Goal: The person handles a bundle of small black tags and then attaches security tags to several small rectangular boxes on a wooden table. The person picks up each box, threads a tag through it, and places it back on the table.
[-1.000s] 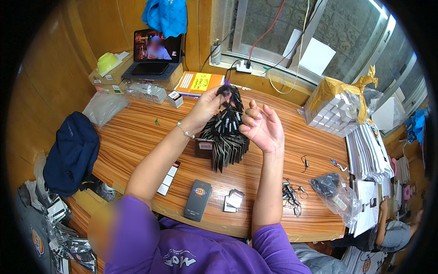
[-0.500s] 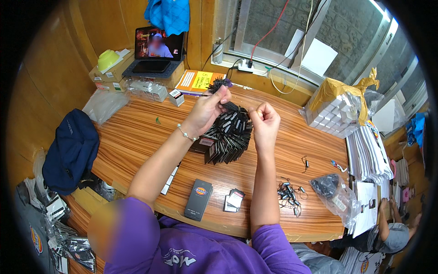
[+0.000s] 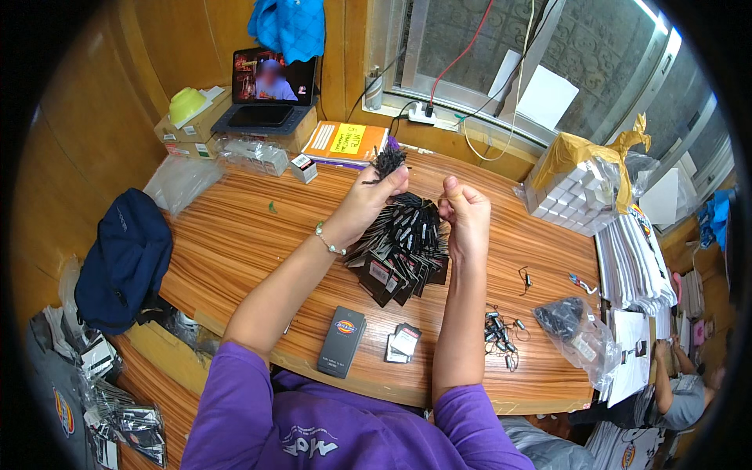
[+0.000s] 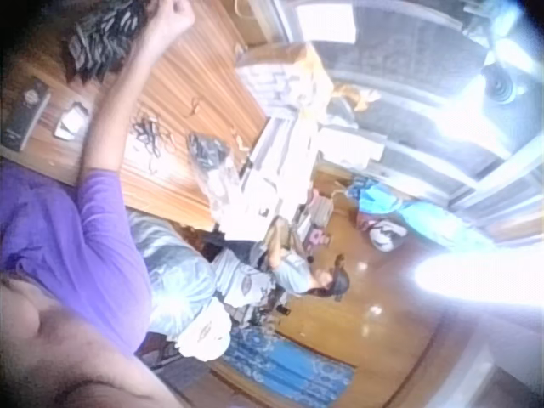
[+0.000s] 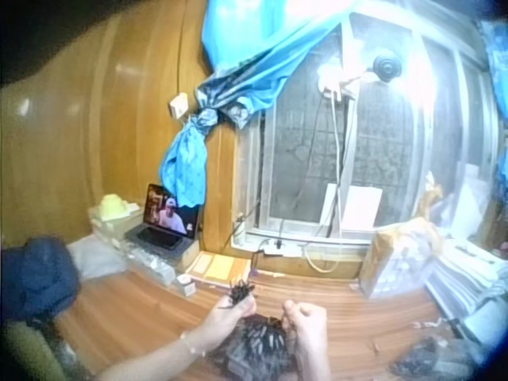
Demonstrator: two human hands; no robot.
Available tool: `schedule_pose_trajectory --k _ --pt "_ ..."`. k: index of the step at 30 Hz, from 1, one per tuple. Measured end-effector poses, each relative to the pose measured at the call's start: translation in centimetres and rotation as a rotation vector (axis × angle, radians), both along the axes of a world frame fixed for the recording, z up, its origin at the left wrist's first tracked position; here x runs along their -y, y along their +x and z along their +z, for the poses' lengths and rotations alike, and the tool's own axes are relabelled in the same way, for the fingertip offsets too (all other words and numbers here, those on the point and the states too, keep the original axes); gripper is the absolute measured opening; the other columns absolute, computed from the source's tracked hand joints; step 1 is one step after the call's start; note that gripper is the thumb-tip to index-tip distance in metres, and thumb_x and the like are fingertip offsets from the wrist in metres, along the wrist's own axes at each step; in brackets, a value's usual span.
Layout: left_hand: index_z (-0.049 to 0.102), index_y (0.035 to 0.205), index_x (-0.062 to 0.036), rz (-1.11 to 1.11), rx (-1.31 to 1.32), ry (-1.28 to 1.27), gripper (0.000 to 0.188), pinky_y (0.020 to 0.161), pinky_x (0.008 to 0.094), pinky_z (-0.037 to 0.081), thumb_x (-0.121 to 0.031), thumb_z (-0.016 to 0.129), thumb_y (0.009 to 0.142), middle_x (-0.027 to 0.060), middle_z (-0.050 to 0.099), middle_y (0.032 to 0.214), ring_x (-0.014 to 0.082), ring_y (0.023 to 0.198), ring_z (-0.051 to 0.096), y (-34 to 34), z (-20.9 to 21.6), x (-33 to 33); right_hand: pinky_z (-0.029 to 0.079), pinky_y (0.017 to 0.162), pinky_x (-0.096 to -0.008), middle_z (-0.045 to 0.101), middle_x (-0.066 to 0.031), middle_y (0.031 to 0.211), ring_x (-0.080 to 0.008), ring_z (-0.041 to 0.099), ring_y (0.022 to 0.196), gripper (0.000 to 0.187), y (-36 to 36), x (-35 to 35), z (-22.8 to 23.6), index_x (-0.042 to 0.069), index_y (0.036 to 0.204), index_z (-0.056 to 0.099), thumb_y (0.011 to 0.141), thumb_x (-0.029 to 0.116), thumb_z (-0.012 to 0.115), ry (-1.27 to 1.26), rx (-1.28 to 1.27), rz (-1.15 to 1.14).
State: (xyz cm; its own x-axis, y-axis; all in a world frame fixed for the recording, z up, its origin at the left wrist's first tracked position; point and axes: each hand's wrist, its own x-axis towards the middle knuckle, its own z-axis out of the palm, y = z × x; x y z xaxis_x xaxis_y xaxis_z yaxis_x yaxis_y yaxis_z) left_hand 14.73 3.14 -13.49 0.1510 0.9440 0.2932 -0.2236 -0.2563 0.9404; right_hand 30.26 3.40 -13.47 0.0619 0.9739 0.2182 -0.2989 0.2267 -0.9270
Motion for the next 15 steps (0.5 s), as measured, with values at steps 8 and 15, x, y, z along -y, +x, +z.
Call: schedule_pose_trajectory --k 8,15 --pt "0.039 0.067 -0.0116 -0.051 -0.056 0.053 0.035 0.054 0.0209 0.027 -0.035 0.042 0.094 -0.0051 0.035 0.064 0.0056 0.059 0.032 -0.3 0.4 0.1 0.038 0.057 -0.0172 0.060 -0.0015 0.072 -0.0055 0.049 0.061 0.023 0.6 -0.8 -1.4 0.003 0.081 0.062 0.081 0.025 0.065 -0.065 -0.365 0.251" --pt "0.039 0.068 -0.0114 -0.045 -0.042 0.055 0.036 0.055 0.0204 0.027 -0.036 0.041 0.094 -0.0054 0.036 0.065 0.0053 0.060 0.032 -0.3 0.5 0.1 0.043 0.069 -0.0192 0.061 -0.0042 0.086 -0.0081 0.053 0.072 0.032 0.4 -1.3 -1.7 -0.002 0.102 0.060 0.081 0.022 0.064 -0.028 -0.484 0.349"
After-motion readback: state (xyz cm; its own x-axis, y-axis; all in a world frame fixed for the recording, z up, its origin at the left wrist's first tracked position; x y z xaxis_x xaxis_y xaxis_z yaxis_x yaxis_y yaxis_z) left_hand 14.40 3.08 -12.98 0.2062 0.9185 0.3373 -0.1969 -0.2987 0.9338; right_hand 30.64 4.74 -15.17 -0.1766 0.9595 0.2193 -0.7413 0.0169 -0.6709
